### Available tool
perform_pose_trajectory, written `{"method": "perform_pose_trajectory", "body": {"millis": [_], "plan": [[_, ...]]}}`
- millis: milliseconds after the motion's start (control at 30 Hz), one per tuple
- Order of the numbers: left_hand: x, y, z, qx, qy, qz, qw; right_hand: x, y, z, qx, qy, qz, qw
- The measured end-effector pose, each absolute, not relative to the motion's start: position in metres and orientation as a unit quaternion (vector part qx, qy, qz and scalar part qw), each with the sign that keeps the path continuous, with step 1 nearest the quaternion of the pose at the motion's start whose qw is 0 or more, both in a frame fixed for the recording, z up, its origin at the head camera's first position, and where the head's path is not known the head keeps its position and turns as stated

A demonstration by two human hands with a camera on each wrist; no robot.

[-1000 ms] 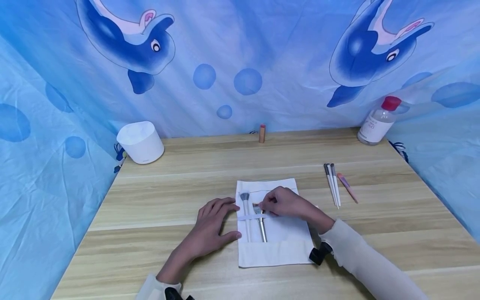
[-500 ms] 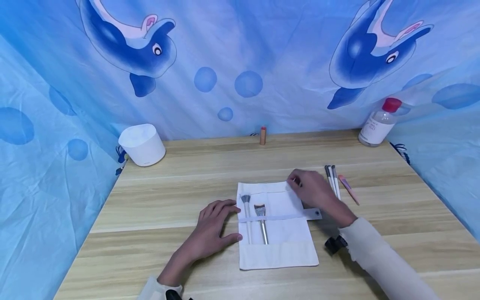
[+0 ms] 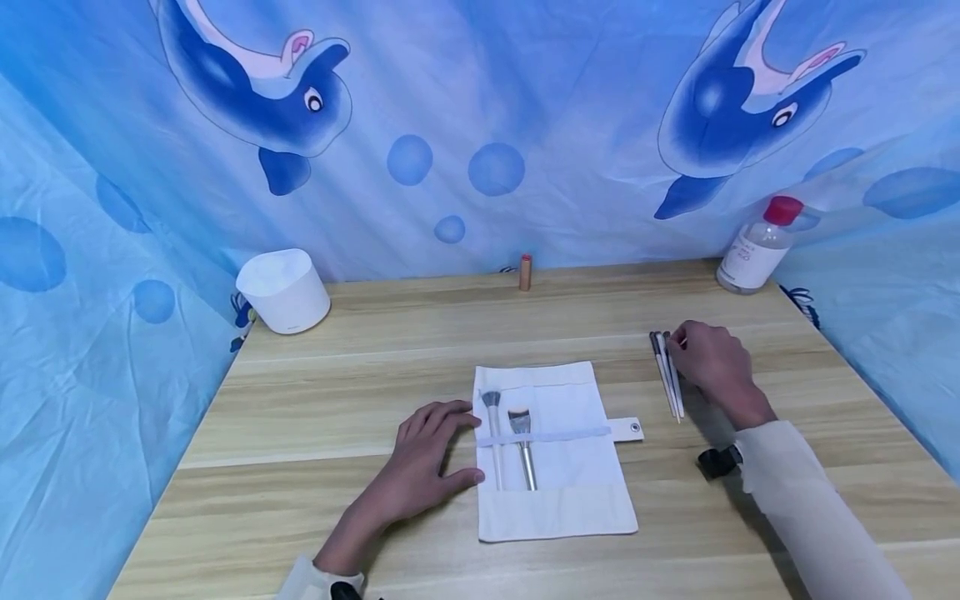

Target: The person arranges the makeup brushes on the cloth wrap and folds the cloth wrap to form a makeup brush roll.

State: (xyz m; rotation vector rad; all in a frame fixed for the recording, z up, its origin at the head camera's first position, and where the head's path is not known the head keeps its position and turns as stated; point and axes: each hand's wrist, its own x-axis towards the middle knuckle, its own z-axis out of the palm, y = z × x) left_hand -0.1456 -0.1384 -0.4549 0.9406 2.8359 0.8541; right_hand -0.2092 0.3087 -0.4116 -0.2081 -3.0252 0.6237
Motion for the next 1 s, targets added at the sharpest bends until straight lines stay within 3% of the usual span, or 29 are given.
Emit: {"method": "perform_pose_trajectory", "body": {"millis": [667,900,1000], "plan": [[-0.147,-0.137,-0.455,0.301,0.914,0.272,0.020,-0.214,0.308,-0.421,-0.102,-0.971,0.214,-0.015],[-0.147,-0.138,-0.456,0.305,0.912,0.274,0.016,-0.214,0.305,-0.413,-0.114,-0.966,0.232,-0.007],[-0.147,-0.138,-0.457,0.306,0.912,0.273,0.015,-0.215,0.302,-0.405,-0.110,-0.963,0.247,0.020]]}}
